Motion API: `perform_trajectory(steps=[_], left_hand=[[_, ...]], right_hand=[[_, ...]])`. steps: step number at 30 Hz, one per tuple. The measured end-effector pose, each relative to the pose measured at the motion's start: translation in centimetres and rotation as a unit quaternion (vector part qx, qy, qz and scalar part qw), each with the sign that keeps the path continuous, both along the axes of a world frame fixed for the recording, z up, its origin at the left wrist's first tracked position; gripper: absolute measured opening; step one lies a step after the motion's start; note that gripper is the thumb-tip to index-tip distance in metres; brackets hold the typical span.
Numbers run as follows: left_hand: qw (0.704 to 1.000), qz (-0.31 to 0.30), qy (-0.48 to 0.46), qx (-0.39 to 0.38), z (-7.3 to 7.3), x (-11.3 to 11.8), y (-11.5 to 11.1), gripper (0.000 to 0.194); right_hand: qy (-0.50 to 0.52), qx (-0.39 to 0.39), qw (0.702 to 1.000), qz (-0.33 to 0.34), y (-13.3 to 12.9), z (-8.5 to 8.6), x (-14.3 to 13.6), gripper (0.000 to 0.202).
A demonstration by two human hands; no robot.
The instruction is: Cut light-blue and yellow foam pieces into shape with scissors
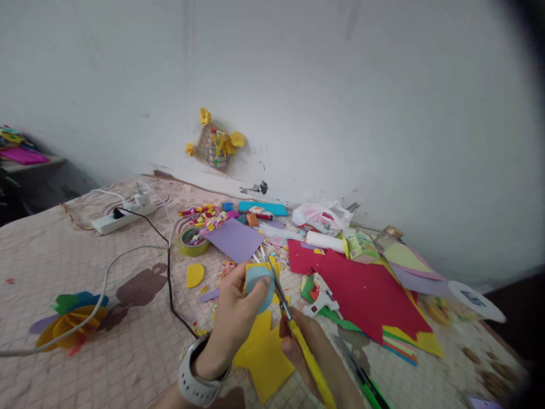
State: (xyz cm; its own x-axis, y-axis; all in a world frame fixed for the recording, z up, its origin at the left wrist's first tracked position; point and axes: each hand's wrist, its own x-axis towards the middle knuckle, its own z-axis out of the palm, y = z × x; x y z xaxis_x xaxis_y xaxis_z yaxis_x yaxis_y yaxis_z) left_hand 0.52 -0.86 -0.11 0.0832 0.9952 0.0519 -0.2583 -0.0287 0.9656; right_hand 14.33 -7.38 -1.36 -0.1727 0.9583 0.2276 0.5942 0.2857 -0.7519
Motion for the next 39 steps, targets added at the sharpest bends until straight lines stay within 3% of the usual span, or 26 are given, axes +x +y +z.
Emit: perform_trajectory(steps=[6,12,28,39], left_hand=[[1.0,0.001,0.004,-0.002,0.21,-0.15,-0.01,0.015],[1.0,-0.007,0.013,0.006,0.08,-0.24,0.02,0.014],[1.0,-0.009,0.007,0.004,0.48,-0.23,-0.04,0.016],[1.0,-0.015,-0.021,0.001,-0.06,-0.24,0.22,0.016]], right_hand=[[0.001,-0.027,1.0,0.011,0.17,-0.24,0.28,0.046],[-0.011,-0.012,1.0,-0.027,-0.27,-0.18,0.23,0.046],[0.036,-0.044,0.998,0.014,0.16,-0.75,0.63,0.037],[0.027,-0.035,0.999,-0.026,-0.14,-0.26,0.58,0.045]])
